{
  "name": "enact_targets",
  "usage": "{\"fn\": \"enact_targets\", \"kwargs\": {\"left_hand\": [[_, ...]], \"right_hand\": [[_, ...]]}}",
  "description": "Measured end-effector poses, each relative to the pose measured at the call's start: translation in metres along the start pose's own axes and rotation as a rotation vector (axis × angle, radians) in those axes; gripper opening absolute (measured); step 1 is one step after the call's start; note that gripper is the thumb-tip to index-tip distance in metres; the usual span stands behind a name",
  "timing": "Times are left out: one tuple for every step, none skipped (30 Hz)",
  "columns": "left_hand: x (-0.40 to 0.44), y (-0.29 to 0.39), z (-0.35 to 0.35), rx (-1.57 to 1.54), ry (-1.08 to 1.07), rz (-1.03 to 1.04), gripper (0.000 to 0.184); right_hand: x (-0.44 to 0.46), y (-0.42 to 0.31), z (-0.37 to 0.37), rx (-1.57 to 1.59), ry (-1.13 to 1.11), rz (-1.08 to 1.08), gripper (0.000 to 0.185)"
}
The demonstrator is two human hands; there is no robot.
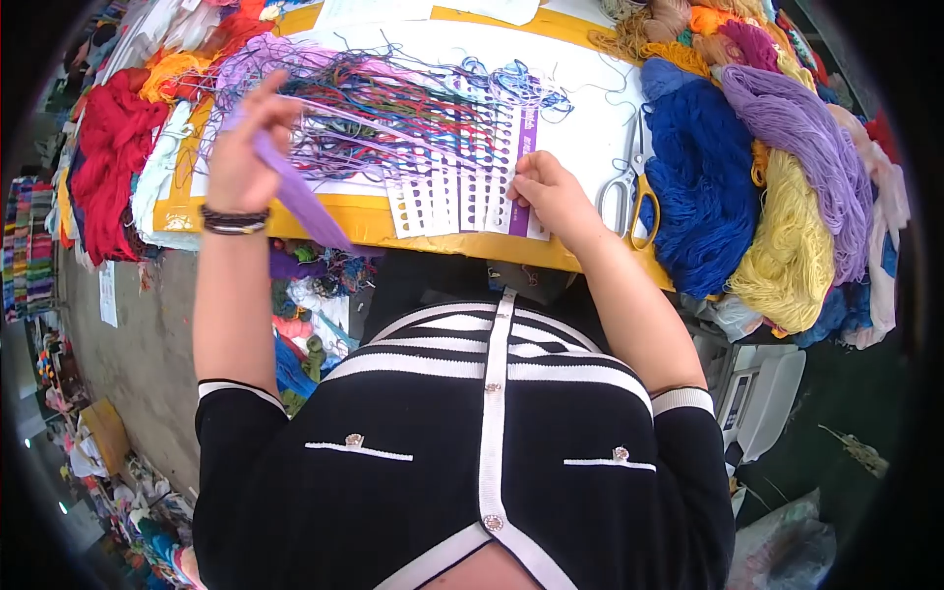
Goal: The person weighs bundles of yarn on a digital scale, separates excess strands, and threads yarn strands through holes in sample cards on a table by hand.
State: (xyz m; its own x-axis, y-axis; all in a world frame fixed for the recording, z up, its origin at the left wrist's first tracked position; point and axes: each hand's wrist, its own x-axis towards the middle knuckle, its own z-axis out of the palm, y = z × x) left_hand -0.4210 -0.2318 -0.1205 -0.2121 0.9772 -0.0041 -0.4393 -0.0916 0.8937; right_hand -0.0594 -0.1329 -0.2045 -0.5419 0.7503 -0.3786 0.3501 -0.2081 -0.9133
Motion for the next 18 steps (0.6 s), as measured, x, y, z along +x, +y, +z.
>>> {"fn": "enact_targets", "kwargs": {"left_hand": [[0.000,0.019,-0.027,-0.082,0.043,0.090,0.039],[0.000,0.034,-0.044,-0.164,0.084,0.181,0.041],[-0.006,0.044,-0.044,-0.103,0.231,0.298,0.041],[-0.012,0.051,-0.044,-0.042,0.378,0.414,0.042],[-0.015,0.055,-0.060,0.034,0.524,0.349,0.041],[-0.025,0.049,-0.060,0.030,0.525,0.360,0.041],[-0.040,0.040,-0.054,0.022,0.461,0.215,0.041],[-0.055,0.033,-0.043,0.015,0.396,0.068,0.042],[-0.069,0.023,-0.020,0.044,0.270,-0.072,0.041],[-0.085,0.009,0.007,0.070,0.152,-0.214,0.042],[-0.102,-0.001,0.023,0.015,0.020,-0.369,0.040],[-0.115,-0.008,0.047,-0.005,-0.174,-0.449,0.043],[-0.126,-0.010,0.061,-0.011,-0.333,-0.565,0.043],[-0.136,-0.010,0.070,-0.015,-0.488,-0.675,0.043],[-0.145,-0.012,0.078,-0.099,-0.584,-0.704,0.041],[-0.154,-0.014,0.078,-0.183,-0.682,-0.730,0.039],[-0.163,-0.012,0.071,-0.238,-0.662,-0.759,0.037],[-0.170,-0.011,0.063,-0.296,-0.648,-0.787,0.035]], "right_hand": [[-0.001,-0.001,0.001,0.000,0.007,0.011,0.015],[-0.002,-0.003,0.002,0.000,0.014,0.021,0.017],[-0.003,-0.005,0.003,-0.005,0.012,0.016,0.017],[-0.005,-0.007,0.004,-0.041,0.038,0.023,0.018],[-0.007,-0.010,0.006,-0.077,0.064,0.029,0.020],[-0.009,-0.012,0.010,-0.083,0.062,0.020,0.020],[-0.013,-0.013,0.014,-0.177,0.114,-0.032,0.020],[-0.017,-0.014,0.020,-0.269,0.164,-0.082,0.021],[-0.021,-0.015,0.033,-0.294,0.199,-0.280,0.016],[-0.029,-0.034,0.051,-0.197,0.131,-0.420,0.017],[-0.045,-0.065,0.065,-0.217,0.006,-0.459,0.020],[-0.050,-0.081,0.081,-0.251,-0.126,-0.657,0.028],[-0.049,-0.086,0.096,-0.207,-0.337,-0.693,0.034],[-0.053,-0.096,0.109,-0.073,-0.564,-0.633,0.046],[-0.053,-0.097,0.122,0.015,-0.708,-0.559,0.053],[-0.052,-0.095,0.134,0.096,-0.851,-0.473,0.059],[-0.051,-0.093,0.139,0.120,-0.941,-0.281,0.062],[-0.049,-0.085,0.143,0.102,-0.975,-0.292,0.062]]}}
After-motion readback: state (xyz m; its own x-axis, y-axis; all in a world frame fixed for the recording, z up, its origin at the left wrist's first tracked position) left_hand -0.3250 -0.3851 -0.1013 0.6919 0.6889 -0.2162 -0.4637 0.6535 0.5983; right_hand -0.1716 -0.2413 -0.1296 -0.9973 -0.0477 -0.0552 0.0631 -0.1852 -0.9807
